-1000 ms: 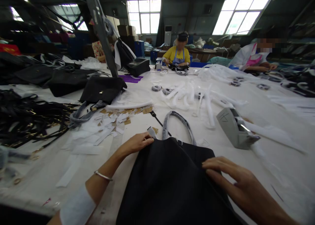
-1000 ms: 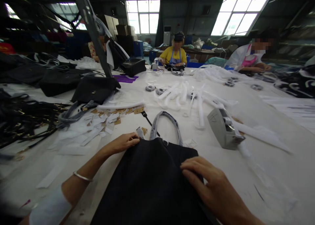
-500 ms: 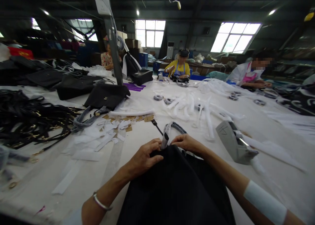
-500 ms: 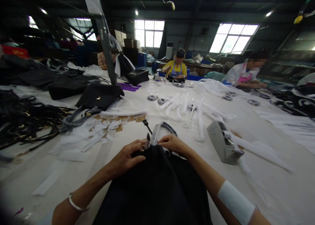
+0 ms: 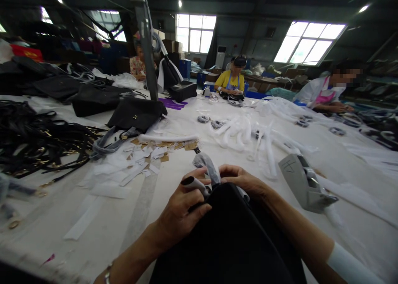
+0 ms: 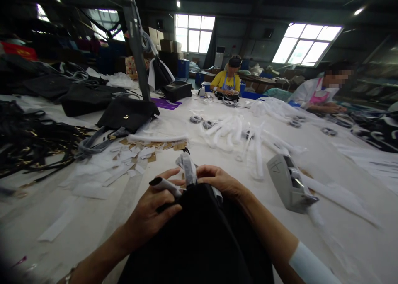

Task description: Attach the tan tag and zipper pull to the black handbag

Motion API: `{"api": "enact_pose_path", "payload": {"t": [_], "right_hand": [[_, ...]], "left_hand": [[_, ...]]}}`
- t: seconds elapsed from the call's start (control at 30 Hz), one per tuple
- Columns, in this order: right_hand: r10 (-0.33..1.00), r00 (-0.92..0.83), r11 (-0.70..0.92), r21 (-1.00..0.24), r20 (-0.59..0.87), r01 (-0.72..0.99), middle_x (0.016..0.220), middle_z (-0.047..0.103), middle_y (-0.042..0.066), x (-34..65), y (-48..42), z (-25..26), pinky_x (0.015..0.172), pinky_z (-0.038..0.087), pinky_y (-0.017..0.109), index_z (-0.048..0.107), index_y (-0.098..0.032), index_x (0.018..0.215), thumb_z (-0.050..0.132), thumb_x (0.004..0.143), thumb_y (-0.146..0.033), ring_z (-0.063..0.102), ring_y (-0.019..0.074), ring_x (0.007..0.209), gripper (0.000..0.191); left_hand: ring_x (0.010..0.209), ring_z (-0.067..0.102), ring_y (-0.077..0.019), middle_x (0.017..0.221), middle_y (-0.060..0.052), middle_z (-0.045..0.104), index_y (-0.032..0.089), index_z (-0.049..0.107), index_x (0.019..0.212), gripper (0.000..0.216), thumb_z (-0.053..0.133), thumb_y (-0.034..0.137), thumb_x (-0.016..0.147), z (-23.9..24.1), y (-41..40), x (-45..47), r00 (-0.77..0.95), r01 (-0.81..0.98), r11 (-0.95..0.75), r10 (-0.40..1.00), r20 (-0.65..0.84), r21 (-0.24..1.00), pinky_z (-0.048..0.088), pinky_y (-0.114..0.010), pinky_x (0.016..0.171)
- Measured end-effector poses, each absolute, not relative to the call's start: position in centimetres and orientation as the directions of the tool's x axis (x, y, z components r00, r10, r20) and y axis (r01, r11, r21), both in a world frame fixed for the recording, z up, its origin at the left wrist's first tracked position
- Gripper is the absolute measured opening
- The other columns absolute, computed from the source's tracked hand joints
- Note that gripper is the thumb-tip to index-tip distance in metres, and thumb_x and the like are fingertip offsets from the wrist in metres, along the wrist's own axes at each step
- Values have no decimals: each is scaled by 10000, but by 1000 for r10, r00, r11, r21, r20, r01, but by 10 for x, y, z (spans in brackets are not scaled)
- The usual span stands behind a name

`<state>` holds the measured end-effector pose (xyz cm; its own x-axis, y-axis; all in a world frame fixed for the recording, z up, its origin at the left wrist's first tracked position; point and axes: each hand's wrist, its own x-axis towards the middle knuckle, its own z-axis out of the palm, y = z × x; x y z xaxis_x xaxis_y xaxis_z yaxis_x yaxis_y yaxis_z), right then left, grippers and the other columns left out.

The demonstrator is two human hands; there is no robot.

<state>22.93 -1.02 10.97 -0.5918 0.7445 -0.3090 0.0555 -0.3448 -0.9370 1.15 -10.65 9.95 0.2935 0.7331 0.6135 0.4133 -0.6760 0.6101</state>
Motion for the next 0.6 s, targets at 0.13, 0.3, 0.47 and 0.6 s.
{"api": "enact_pose_path", "payload": {"t": [0.13, 0.3, 0.47, 0.6], "right_hand": [[823, -520, -179, -974, -226, 139, 572, 516, -72, 221, -14, 114, 493, 335, 178, 529, -157, 655, 877, 549, -343, 437, 55, 521, 409], [602, -731, -216, -947, -322, 239, 659, 578, -32, 221, -17, 123, 564, 391, 213, 654, -140, 780, 814, 645, -422, 491, 90, 591, 350], [398, -866, -211, -949, -303, 234, 725, 609, 1, 227, -19, 134, 642, 441, 223, 702, -130, 833, 820, 645, -423, 534, 121, 685, 368], [392, -831, -288, -911, -394, 295, 669, 579, -8, 244, -35, 134, 514, 377, 175, 714, -118, 808, 836, 635, -352, 460, 70, 556, 315]], "left_hand": [[1297, 458, -291, 1395, -137, 470, 161, 565, 771, 112, 562, 171, 883, 92, -107, 12, 338, 398, -719, 692, 638, 569, 435, -451, 1073], [1348, 390, -301, 1527, -132, 302, 158, 584, 781, 111, 567, 201, 881, 96, -107, 20, 420, 410, -726, 688, 592, 552, 391, -455, 1105], [1405, 284, -339, 1567, -57, 238, 183, 657, 811, 202, 619, 374, 861, 112, -102, 9, 430, 285, -708, 697, 573, 647, 297, -507, 1146], [1328, 423, -268, 1489, -99, 375, 186, 622, 978, 327, 383, 410, 970, 97, -79, -23, 47, 215, -525, 848, 529, 823, 410, -434, 1065]]}}
